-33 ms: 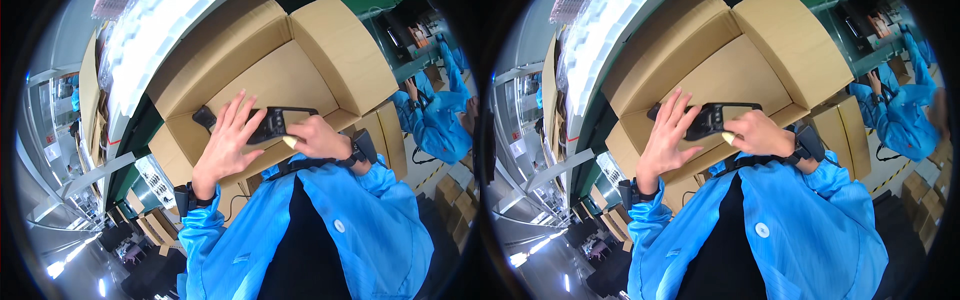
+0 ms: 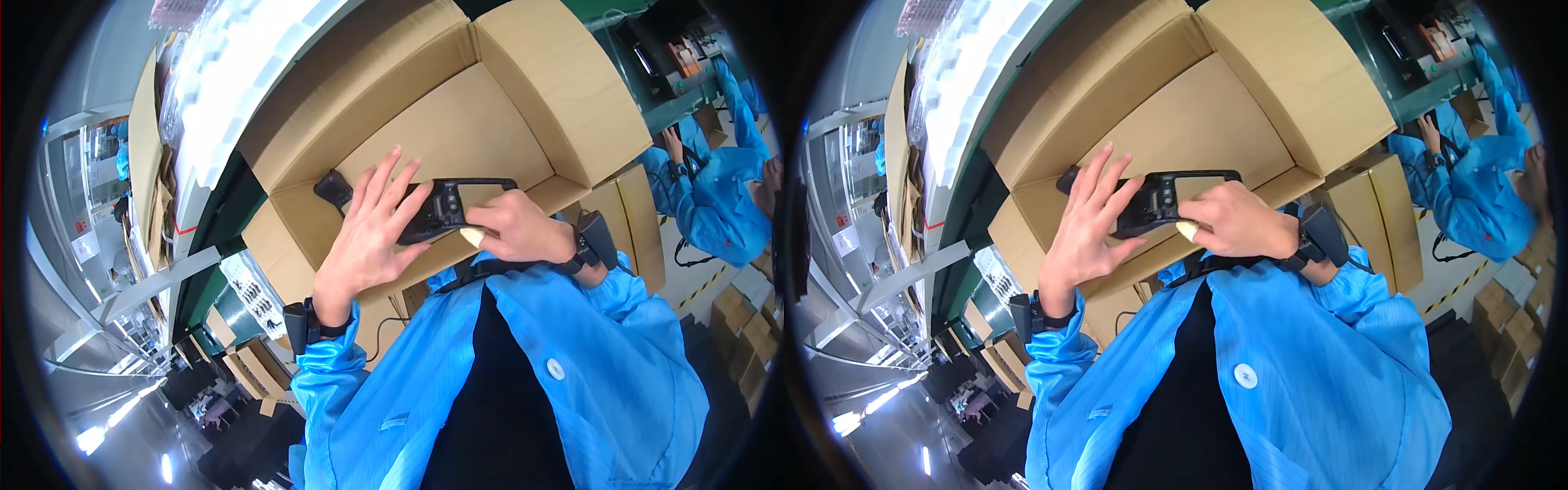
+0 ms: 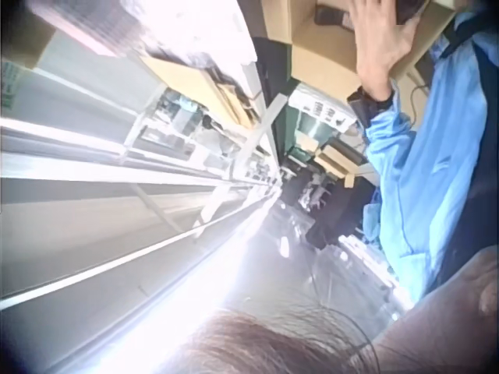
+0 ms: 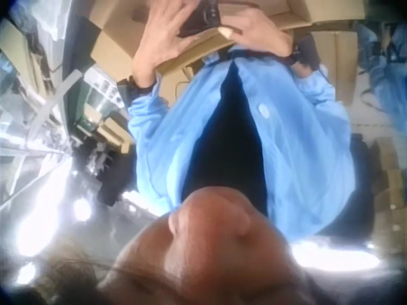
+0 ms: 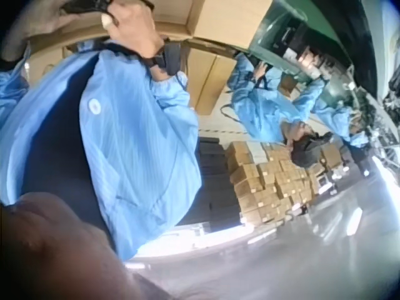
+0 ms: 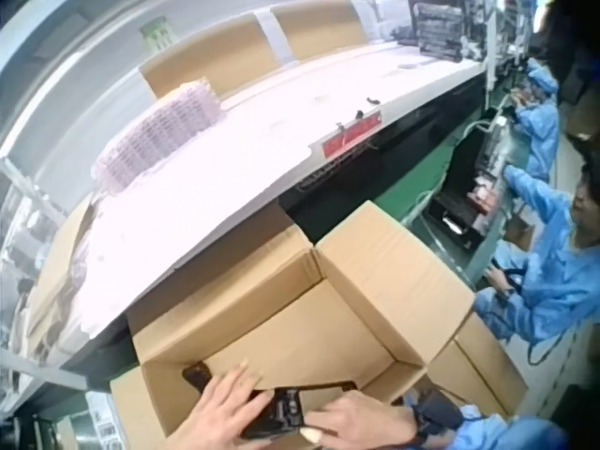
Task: Packing black plastic electronic housing components into a cardboard box on an assembly line.
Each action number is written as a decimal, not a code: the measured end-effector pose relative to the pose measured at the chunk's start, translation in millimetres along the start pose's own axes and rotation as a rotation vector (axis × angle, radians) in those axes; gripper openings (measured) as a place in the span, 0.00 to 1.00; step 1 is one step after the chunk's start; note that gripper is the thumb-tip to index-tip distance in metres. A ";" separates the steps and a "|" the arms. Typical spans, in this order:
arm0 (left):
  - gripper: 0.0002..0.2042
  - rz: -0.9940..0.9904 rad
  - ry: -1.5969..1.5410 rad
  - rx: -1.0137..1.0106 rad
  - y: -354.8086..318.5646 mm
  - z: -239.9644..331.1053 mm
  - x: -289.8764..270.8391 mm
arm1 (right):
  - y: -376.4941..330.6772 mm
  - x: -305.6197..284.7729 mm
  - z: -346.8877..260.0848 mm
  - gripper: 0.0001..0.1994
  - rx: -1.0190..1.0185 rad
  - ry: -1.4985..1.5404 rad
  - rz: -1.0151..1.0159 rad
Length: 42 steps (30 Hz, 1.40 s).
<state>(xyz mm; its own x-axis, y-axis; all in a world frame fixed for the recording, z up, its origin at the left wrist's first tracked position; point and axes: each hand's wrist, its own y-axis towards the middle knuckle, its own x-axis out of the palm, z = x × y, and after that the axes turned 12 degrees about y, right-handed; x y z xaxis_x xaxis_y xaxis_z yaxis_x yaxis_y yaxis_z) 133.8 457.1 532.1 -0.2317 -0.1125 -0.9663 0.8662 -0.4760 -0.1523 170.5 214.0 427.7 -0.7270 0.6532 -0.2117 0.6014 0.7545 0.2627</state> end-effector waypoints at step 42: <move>0.21 -0.011 0.018 -0.610 -15.5 -222.9 167.0 | -33.2 2.6 25.4 0.05 0.250 -0.296 0.473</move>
<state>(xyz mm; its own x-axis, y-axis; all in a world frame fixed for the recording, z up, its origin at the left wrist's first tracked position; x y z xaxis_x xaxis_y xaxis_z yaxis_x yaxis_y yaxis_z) 180.3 640.1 326.8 -0.2394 -0.0930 -0.9665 0.9624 0.1092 -0.2489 157.1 192.3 394.5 -0.2602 0.8840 -0.3883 0.9223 0.3466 0.1711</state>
